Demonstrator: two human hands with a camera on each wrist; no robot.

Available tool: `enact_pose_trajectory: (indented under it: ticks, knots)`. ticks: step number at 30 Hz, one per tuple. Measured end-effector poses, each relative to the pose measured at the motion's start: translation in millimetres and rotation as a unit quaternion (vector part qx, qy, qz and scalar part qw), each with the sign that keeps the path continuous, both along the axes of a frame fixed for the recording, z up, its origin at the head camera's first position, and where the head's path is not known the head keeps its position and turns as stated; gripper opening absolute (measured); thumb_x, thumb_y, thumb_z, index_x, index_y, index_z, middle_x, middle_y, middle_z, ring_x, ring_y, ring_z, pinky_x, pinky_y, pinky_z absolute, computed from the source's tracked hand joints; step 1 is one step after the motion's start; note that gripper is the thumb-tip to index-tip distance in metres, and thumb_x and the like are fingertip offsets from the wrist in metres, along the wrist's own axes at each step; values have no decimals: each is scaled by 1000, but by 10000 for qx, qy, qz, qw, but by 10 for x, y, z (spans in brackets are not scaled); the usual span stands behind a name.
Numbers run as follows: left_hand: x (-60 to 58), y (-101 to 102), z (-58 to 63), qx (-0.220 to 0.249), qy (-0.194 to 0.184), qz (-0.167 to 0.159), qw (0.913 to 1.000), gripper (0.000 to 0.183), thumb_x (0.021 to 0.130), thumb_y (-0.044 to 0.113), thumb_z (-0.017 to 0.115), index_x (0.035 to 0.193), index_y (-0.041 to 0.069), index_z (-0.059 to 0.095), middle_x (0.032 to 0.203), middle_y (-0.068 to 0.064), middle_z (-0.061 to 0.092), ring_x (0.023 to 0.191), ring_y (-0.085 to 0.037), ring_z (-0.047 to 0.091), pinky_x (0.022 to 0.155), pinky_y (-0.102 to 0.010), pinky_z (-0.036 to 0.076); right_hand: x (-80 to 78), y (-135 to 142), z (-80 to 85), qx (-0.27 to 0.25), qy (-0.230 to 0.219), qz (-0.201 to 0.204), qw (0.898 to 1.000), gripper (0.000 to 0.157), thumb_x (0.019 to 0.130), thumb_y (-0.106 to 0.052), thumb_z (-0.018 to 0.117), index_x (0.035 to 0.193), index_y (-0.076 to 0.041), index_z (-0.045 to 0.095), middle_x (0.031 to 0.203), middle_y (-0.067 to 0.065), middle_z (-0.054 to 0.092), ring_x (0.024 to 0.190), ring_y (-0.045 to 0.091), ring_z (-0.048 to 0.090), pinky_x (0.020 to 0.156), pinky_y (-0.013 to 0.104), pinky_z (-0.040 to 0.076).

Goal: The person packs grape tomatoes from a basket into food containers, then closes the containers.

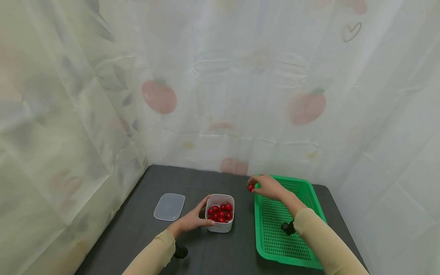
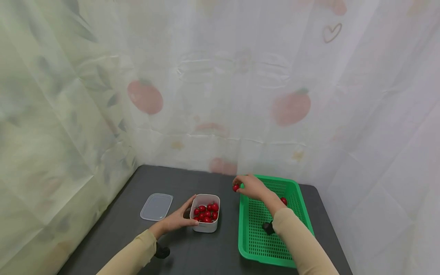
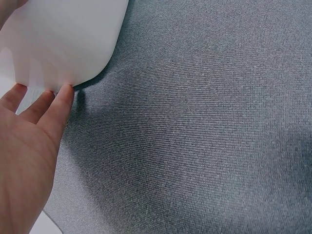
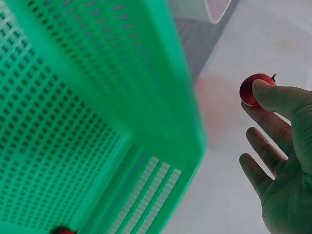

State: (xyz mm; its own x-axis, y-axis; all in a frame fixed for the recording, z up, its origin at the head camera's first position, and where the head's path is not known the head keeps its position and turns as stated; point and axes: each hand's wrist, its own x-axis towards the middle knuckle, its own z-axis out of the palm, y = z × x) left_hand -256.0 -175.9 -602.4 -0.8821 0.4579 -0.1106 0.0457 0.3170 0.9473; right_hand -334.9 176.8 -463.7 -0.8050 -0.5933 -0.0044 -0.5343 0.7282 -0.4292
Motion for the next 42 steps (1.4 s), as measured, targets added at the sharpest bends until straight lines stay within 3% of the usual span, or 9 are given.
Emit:
enact_pose_trajectory:
  ticks: [6, 13, 24, 42]
  knots:
    - [6, 9, 2, 25, -17, -3, 10000, 105, 94, 25, 78, 166, 25, 2, 168, -14, 16, 147, -43, 31, 110, -64, 33, -35, -277, -38, -69, -130, 173, 9997, 27, 97, -16, 73, 124, -18, 70, 116, -6, 68, 126, 26, 51, 97, 46, 48]
    - [1, 18, 9, -34, -61, 82, 9999, 105, 93, 27, 78, 166, 27, 2, 169, -12, 16, 147, -43, 31, 110, -65, 33, -76, -557, -91, -91, -31, 645, 9979, 23, 96, -15, 74, 118, -20, 72, 108, -9, 70, 106, 15, 60, 89, 37, 52]
    - [3, 18, 20, 44, -115, -30, 9999, 104, 95, 25, 75, 166, 23, 0, 169, -14, 13, 148, -43, 28, 110, -63, 34, -40, -848, -148, 169, 42, 1017, 9947, 22, 95, -15, 75, 116, -20, 74, 105, -7, 72, 113, 25, 55, 93, 43, 48]
    - [8, 16, 0, -5, -101, 18, 9999, 104, 95, 27, 76, 166, 26, 0, 170, -13, 9, 149, -42, 27, 110, -63, 35, 14, -1101, -337, 767, 34, 856, 9934, 29, 95, -10, 71, 120, -24, 76, 107, -9, 72, 108, 18, 51, 88, 39, 50]
